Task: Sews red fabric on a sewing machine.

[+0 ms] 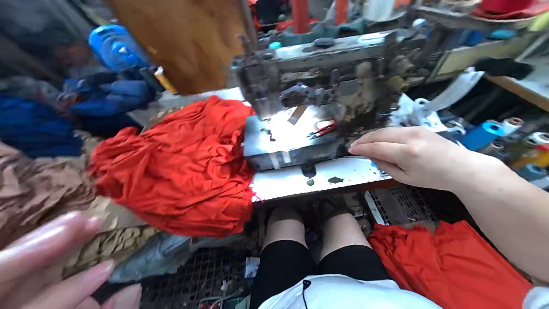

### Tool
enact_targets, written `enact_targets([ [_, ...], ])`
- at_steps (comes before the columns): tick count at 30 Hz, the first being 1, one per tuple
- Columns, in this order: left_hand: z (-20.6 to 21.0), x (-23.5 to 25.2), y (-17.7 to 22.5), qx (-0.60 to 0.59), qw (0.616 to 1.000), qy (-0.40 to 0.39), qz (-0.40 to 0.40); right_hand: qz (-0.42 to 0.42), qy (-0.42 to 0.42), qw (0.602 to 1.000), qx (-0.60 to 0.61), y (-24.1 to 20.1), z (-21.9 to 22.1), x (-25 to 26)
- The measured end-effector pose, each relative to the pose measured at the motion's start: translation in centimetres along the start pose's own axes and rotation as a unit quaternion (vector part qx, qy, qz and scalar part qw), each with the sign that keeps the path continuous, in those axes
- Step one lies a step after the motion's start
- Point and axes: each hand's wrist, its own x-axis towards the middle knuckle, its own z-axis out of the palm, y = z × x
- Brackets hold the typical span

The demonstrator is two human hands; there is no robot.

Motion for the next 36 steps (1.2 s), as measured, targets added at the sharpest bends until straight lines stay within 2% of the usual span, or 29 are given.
enact_targets([
  [4,-3.3,-2.4,-1.0,0.058,0.998,-0.027,-0.015,0.094,-0.078,0.992,-0.026,1.8,7.1,3.6],
  [8,-6.1,-4.0,-2.4,0.04,0.998,-0.053,-0.016,0.189,-0.108,0.974,-0.059,3.3,12.1,7.2],
  [12,-3.8,-4.3,-4.5,0.022,0.993,-0.072,-0.085,0.285,-0.208,0.93,-0.107,2.6,14.0,10.4],
  [15,-1.2,-4.7,-8.6,0.019,0.993,-0.103,-0.063,0.36,-0.263,0.884,-0.138,1.4,14.9,12.3],
  [19,2.8,-3.9,-13.5,-0.01,0.99,-0.13,-0.05,0.393,-0.245,0.871,-0.166,1.8,16.1,13.2],
  [21,4.3,-3.3,-15.8,0.034,0.98,-0.175,-0.088,0.408,-0.264,0.859,-0.162,1.2,16.2,14.0],
  [24,5.9,-3.0,-19.2,0.078,0.946,-0.264,-0.172,0.407,-0.271,0.866,-0.106,1.1,14.7,14.5],
  [26,6.2,-3.8,-20.7,0.06,0.956,-0.238,-0.163,0.402,-0.27,0.873,-0.061,1.2,13.6,14.2],
  [29,6.0,-4.2,-21.0,0.018,0.971,-0.19,-0.145,0.343,-0.217,0.913,-0.036,2.5,13.8,11.6],
  [31,5.9,-4.2,-21.0,0.014,0.972,-0.187,-0.144,0.309,-0.193,0.931,-0.038,3.0,14.2,10.7],
  [32,5.8,-4.3,-21.1,0.018,0.97,-0.196,-0.142,0.3,-0.191,0.934,-0.042,3.2,14.3,10.6],
  [36,6.1,-4.2,-20.4,0.061,0.961,-0.223,-0.154,0.332,-0.26,0.905,-0.054,3.2,13.9,12.0],
])
